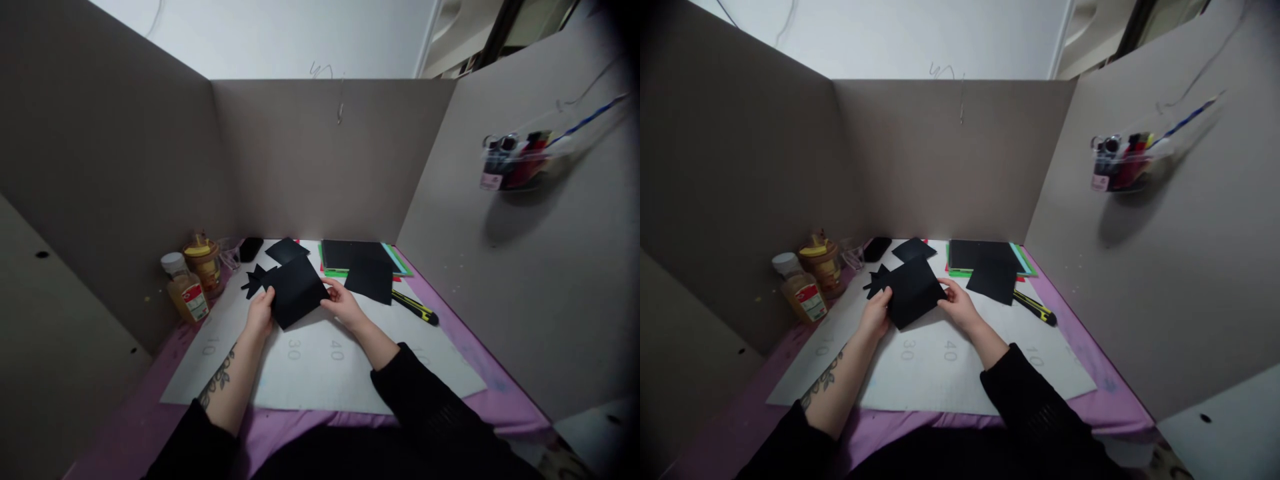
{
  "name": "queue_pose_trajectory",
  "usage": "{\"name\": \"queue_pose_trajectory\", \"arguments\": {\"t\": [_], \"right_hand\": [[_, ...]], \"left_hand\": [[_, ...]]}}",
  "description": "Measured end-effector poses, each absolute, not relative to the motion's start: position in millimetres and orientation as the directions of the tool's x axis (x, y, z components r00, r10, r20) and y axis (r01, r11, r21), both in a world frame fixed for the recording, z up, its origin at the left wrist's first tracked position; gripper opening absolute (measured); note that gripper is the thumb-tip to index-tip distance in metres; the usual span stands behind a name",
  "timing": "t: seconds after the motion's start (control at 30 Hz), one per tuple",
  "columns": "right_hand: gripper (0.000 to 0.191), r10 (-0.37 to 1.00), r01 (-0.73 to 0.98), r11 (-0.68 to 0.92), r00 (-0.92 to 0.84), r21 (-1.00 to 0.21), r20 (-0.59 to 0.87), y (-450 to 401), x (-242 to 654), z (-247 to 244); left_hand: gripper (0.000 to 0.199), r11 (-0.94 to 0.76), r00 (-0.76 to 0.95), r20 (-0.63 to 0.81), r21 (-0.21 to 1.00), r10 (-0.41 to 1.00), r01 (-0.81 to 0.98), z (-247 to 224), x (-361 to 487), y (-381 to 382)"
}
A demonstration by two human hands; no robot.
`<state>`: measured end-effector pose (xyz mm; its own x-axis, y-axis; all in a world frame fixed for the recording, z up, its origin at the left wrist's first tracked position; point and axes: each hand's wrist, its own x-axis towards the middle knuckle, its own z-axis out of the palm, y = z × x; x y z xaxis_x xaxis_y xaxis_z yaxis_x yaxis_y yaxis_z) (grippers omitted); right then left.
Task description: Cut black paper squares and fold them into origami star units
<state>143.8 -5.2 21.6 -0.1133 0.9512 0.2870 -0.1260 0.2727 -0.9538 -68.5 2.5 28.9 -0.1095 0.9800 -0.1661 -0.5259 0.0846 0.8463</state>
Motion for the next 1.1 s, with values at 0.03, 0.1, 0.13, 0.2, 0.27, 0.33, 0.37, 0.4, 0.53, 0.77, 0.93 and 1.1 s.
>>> {"name": "queue_pose_trajectory", "arguments": {"t": [0.03,0.1,0.13,0.2,0.27,0.33,0.37,0.4,0.53,0.77,0.93,1.1], "right_hand": [[0.058,0.945,-0.101,0.3,-0.105,-0.949,0.31,-5,144,22],[0.059,0.932,-0.046,0.347,-0.097,-0.937,0.35,-8,145,25],[0.059,0.925,-0.014,0.369,-0.097,-0.929,0.369,-9,146,26],[0.057,0.91,0.058,0.408,-0.1,-0.911,0.401,-12,146,30],[0.055,0.902,0.114,0.429,-0.111,-0.896,0.418,-14,147,33],[0.054,0.902,0.124,0.429,-0.122,-0.895,0.415,-14,148,34],[0.053,0.903,0.111,0.426,-0.119,-0.898,0.413,-13,148,33],[0.049,0.904,0.094,0.423,-0.108,-0.901,0.413,-12,148,32],[0.02,0.937,0.098,0.348,-0.073,-0.933,0.342,-8,151,27],[0.033,0.998,0.015,-0.005,-0.058,-1.0,-0.006,-6,184,31],[0.048,0.969,-0.057,-0.078,-0.238,-0.995,-0.062,-9,176,26],[0.031,0.979,-0.005,-0.172,-0.111,-0.985,-0.171,-10,178,22]], "left_hand": [[0.022,0.081,-0.093,-0.151,0.85,0.984,-0.52,28,-69,2],[0.023,0.072,-0.091,-0.136,0.861,0.986,-0.503,27,-69,2],[0.024,0.068,-0.105,-0.137,0.868,0.985,-0.493,26,-70,2],[0.027,0.061,-0.134,-0.139,0.881,0.981,-0.469,24,-71,3],[0.032,0.058,-0.137,-0.133,0.892,0.982,-0.449,22,-71,4],[0.038,0.047,-0.135,-0.118,0.896,0.984,-0.441,20,-72,5],[0.041,0.028,-0.143,-0.1,0.897,0.985,-0.441,19,-72,5],[0.044,-0.004,-0.158,-0.072,0.898,0.985,-0.44,18,-72,5],[0.051,-0.109,-0.251,-0.003,0.894,0.968,-0.434,18,-74,5],[0.038,-0.12,-0.351,-0.049,0.888,0.935,-0.444,24,-77,12],[0.038,-0.085,-0.354,-0.106,0.872,0.929,-0.483,34,-60,13],[0.03,-0.108,-0.367,-0.073,0.887,0.927,-0.449,61,-60,60]]}}
